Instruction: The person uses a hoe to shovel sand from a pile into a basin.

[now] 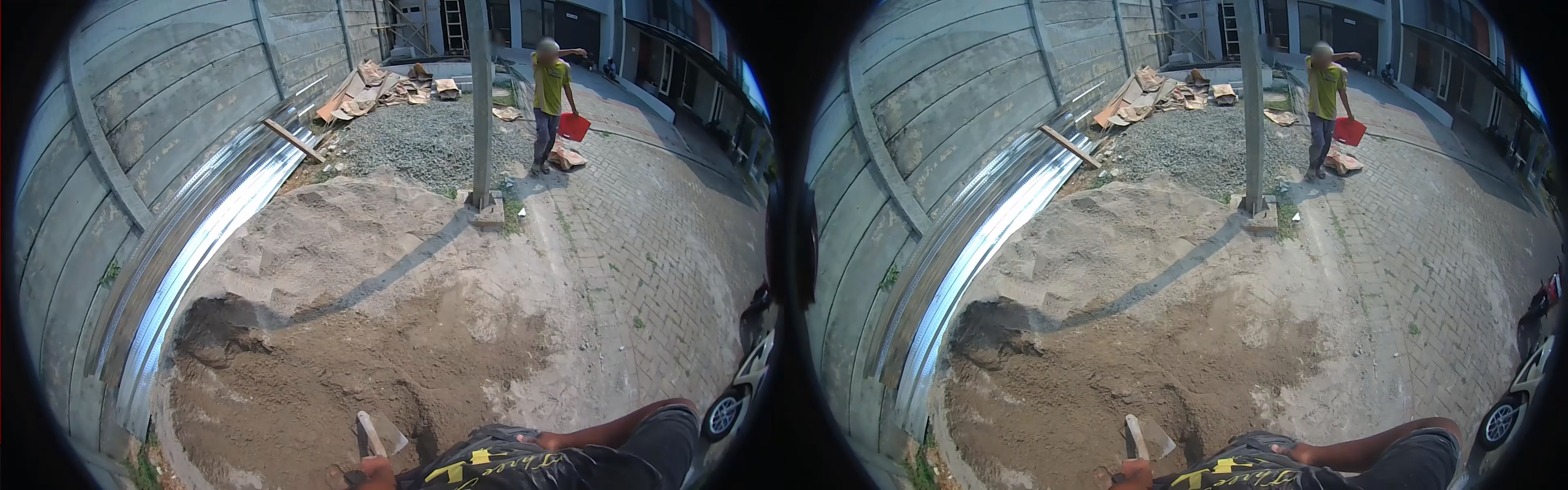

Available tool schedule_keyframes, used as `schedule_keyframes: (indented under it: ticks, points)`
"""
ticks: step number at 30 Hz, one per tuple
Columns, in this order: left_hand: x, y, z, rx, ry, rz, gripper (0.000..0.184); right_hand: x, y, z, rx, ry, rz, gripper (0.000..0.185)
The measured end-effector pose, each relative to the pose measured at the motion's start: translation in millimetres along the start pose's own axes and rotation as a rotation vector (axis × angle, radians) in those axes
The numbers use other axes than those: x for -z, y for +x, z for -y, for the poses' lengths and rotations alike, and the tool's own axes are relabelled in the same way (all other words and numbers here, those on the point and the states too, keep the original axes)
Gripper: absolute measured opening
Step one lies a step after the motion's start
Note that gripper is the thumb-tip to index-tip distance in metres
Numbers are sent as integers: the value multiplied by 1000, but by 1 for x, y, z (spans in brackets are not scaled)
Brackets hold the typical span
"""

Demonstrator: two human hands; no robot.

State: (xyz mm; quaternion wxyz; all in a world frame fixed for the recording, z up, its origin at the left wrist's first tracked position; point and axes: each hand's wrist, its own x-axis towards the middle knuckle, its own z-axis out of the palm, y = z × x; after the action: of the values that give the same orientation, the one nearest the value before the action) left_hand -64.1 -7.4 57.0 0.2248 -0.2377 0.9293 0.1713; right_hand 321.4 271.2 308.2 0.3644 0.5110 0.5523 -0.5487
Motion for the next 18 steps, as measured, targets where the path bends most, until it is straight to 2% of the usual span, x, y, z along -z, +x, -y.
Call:
schedule_keyframes:
  ticks: [2, 9, 11, 13, 15, 16, 17, 18]
  points:
    - [-6, -3, -6, 64, -71, 34, 24, 1, -16, 8, -49, 54, -21, 106]
    - [-4, -25, -32, 318, -384, 156, 32, -5, -26, 4, -23, 105, -37, 100]
    - [-6, -30, -32, 365, -427, 214, 34, -3, -39, 10, -18, 163, 49, 98]
    - [-15, -25, -30, 412, -438, 363, 35, -13, -12, -8, -1, 183, 92, 97]
    - [-30, -14, -18, 509, -465, 611, 37, -13, 0, -18, -21, 98, 176, 95]
    - [-30, -23, -15, 456, -491, 558, 39, -8, -17, -5, -80, 118, 188, 85]
    - [-32, -29, -17, 436, -416, 514, 36, 3, -6, -5, -130, 33, 232, 85]
    - [-24, -36, -23, 411, -359, 521, 31, 18, 14, -7, -137, -153, 388, 76]
